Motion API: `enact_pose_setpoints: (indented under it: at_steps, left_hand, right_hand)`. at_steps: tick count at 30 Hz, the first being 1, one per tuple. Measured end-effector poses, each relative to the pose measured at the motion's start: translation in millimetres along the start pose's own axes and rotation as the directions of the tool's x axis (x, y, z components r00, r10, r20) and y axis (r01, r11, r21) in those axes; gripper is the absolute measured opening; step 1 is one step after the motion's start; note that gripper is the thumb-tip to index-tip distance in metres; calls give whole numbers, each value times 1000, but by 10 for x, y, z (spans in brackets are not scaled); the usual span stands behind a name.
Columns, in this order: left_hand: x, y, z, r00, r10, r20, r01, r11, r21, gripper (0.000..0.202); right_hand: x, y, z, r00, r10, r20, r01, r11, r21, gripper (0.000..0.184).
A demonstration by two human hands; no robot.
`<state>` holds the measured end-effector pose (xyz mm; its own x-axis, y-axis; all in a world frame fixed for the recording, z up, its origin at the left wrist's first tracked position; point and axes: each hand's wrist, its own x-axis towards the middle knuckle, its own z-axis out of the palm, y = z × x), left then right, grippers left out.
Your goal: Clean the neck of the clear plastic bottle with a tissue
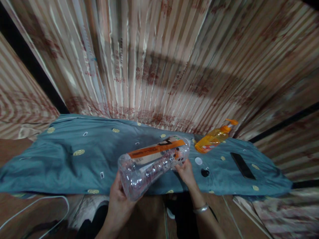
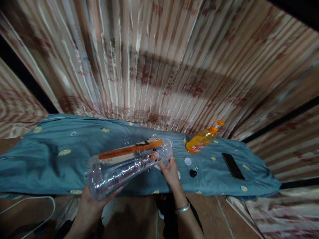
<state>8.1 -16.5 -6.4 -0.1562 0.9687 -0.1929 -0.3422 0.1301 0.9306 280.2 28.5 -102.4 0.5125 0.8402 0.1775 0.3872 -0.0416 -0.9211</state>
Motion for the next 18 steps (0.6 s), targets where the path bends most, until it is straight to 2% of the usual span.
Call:
enact_pose_setpoints:
  at_steps: [8, 15, 18]
  left_hand:
    - [23, -61, -33, 999, 51, -12, -50, 995, 81, 68]
    - [5, 4, -6, 1000, 22, 11, -23, 998, 55, 75]
    - [0, 17, 2, 1000, 6, 12, -7, 999, 35, 67]
  right_hand:
    - [0, 18, -5, 1000, 12, -2, -12, 1000, -18, 37]
    - [4, -1, -7, 999, 30, 12, -30, 1000, -8, 40]
    - [5, 0, -6, 999, 32, 12, -32, 999, 5, 41]
